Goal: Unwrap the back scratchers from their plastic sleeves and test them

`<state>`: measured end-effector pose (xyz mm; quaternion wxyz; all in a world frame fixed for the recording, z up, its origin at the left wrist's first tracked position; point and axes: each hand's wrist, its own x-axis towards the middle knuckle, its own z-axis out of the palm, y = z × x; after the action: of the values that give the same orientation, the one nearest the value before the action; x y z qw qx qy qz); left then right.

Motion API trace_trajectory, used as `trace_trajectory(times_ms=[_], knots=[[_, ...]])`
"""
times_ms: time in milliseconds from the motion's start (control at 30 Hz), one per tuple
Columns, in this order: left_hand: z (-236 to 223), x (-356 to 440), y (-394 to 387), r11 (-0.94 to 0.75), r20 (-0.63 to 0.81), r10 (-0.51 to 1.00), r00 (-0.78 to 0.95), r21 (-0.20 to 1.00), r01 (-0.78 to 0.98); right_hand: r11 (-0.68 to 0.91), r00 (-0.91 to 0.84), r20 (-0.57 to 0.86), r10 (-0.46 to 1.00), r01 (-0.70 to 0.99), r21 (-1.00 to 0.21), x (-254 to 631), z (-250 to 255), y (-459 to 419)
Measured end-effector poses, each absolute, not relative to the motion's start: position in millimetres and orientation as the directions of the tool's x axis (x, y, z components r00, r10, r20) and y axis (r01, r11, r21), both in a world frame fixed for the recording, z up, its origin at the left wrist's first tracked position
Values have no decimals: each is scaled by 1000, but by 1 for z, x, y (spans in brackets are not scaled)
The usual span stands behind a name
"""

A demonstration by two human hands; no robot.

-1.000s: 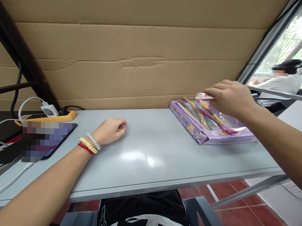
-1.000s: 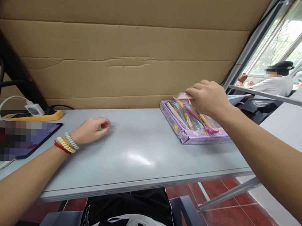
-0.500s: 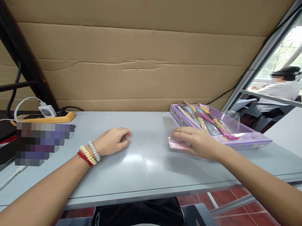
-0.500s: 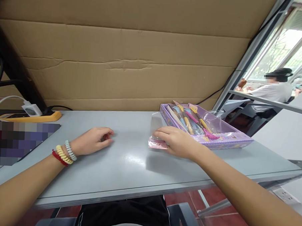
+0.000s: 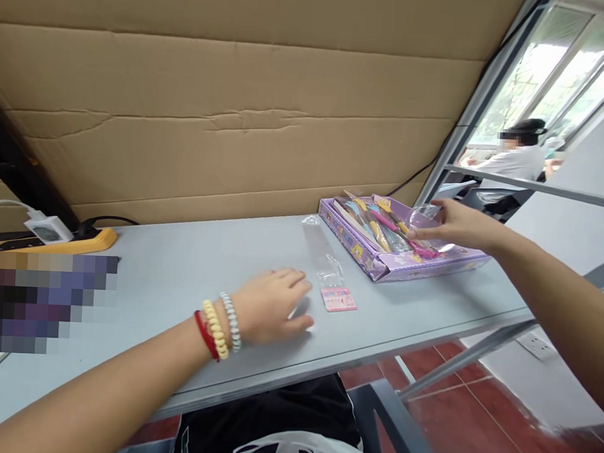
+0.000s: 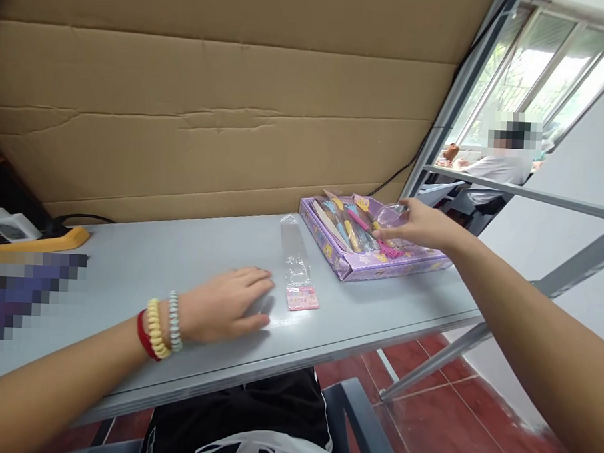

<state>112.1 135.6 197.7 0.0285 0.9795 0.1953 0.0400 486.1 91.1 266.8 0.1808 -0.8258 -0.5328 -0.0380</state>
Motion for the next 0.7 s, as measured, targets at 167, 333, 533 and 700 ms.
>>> trace_trajectory(times_ms=[167, 333, 533, 700], knots=[[186, 155, 131, -939, 19, 338, 941, 76, 336, -406, 485, 51, 873, 782, -473, 489, 272, 100], [180, 170, 141, -928, 30, 367, 930, 80, 363, -365, 526, 265, 808, 800, -477, 481, 287, 98], [181, 161, 143, -915, 15, 394, 919, 104, 390, -274, 507, 532, 678, 846, -457, 471, 316, 100], [185, 150, 144, -915, 20, 387, 922, 129, 381, -72, 472, 691, 548, 850, -522, 445, 345, 95]])
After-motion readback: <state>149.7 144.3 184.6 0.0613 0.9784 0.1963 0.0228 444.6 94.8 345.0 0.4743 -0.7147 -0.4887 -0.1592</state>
